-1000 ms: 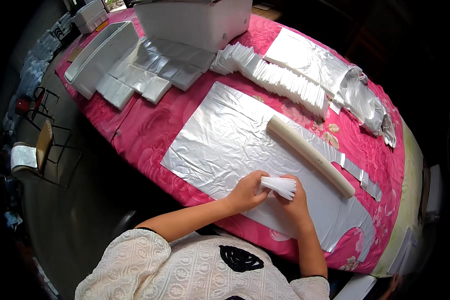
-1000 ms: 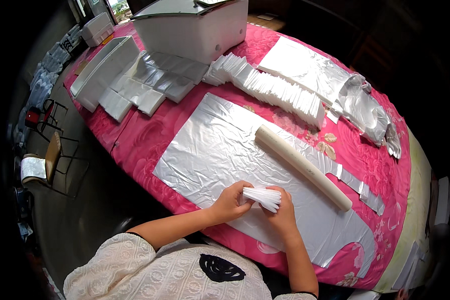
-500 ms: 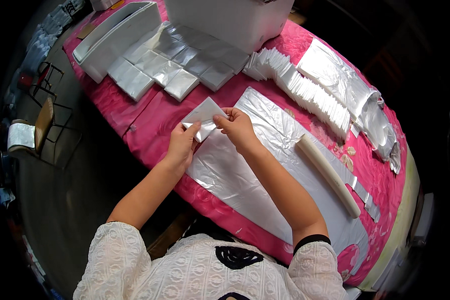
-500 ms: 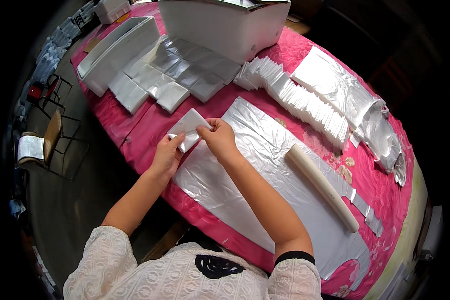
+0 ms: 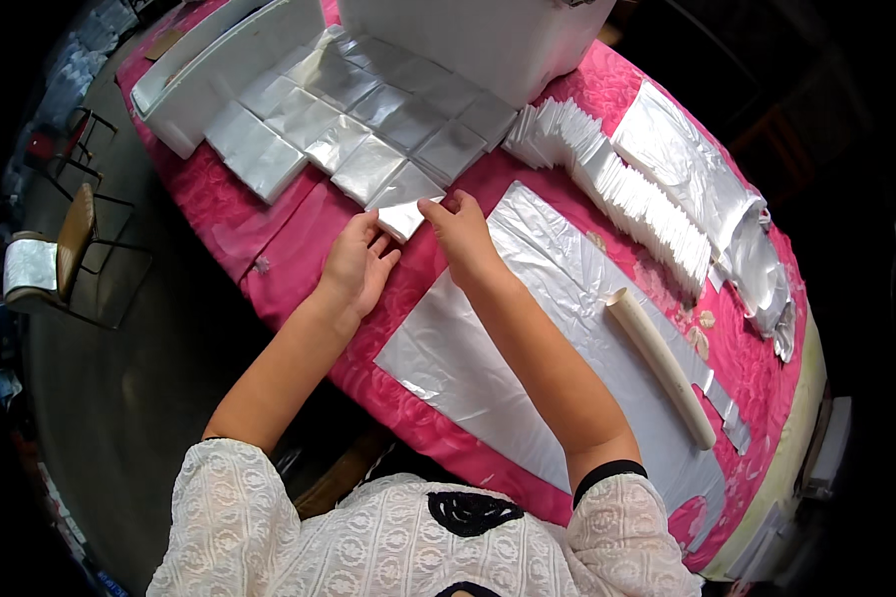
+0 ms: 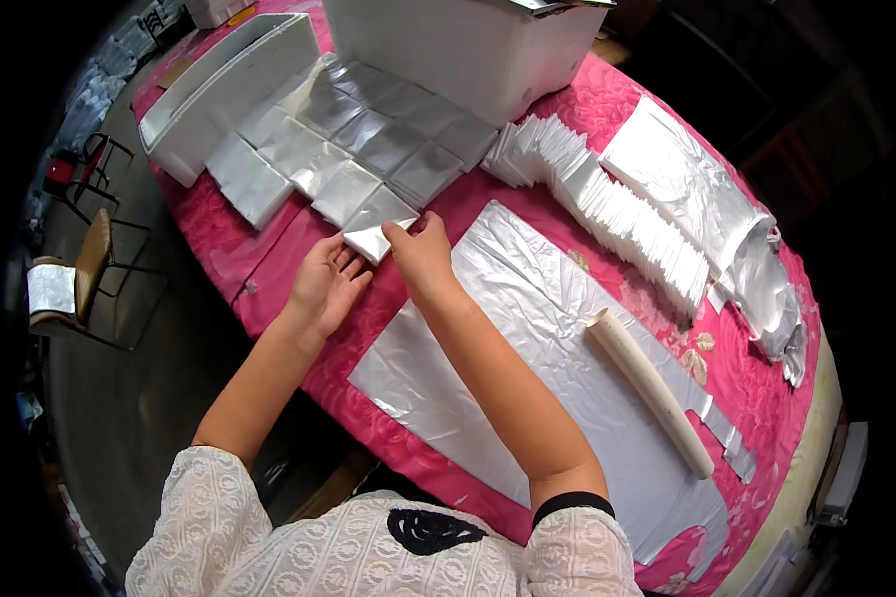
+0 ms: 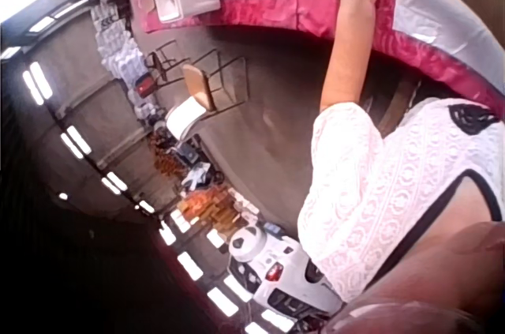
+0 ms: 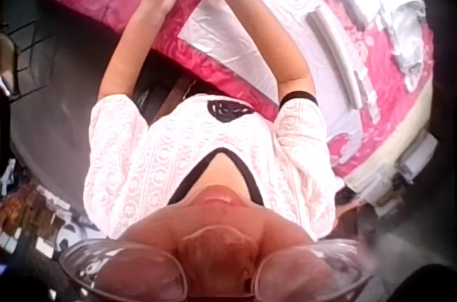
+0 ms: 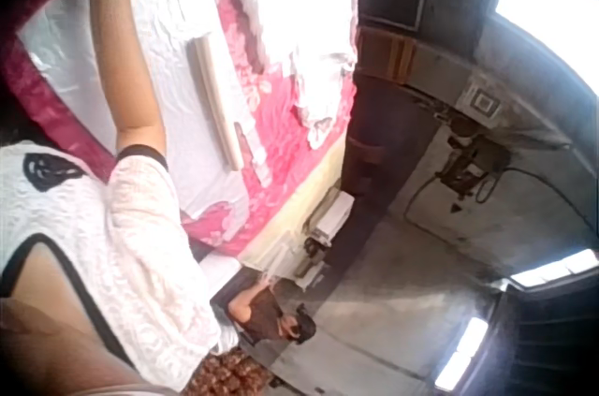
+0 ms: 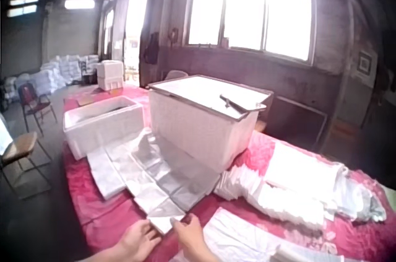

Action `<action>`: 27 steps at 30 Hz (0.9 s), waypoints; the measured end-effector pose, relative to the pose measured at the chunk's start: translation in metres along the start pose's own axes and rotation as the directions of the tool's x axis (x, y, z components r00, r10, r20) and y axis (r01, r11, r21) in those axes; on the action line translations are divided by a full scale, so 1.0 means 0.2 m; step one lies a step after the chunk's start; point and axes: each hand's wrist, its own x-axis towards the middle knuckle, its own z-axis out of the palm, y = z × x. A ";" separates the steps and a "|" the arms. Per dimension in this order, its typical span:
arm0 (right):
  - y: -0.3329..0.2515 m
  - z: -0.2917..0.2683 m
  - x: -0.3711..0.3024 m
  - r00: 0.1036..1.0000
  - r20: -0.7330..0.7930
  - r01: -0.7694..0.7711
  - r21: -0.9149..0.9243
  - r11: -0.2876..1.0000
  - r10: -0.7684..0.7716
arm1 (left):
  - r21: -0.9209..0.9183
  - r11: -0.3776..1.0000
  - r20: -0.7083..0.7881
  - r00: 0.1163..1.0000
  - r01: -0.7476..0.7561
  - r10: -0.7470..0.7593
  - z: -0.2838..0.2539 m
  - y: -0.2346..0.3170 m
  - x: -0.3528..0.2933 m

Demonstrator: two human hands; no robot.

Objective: The person wraps small rectangular items in silver foil paper. They unroll the foil, place an item on it, fold the paper around the item, and stack the finished package. The person repeats this process multiple times on a pink patterned table.

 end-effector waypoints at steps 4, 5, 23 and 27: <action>0.12 0.02 -0.04 0.974 0.212 -0.005 0.351 0.936 -0.075 | 0.009 1.000 -0.008 1.000 -0.013 0.013 0.04 0.01 0.00; 0.12 0.03 -0.04 0.970 0.228 -0.003 0.364 0.931 -0.086 | 0.013 1.000 -0.018 1.000 -0.020 0.021 0.03 0.02 0.01; 0.10 -0.17 -0.09 0.986 0.164 -0.050 0.117 0.992 0.031 | 0.006 0.998 -0.150 0.987 -0.057 0.057 -0.01 0.00 0.04; 0.05 -0.59 -0.26 0.970 0.207 0.152 -0.118 0.981 -0.125 | 0.261 0.946 -0.035 0.978 -0.192 0.208 -0.09 -0.12 -0.14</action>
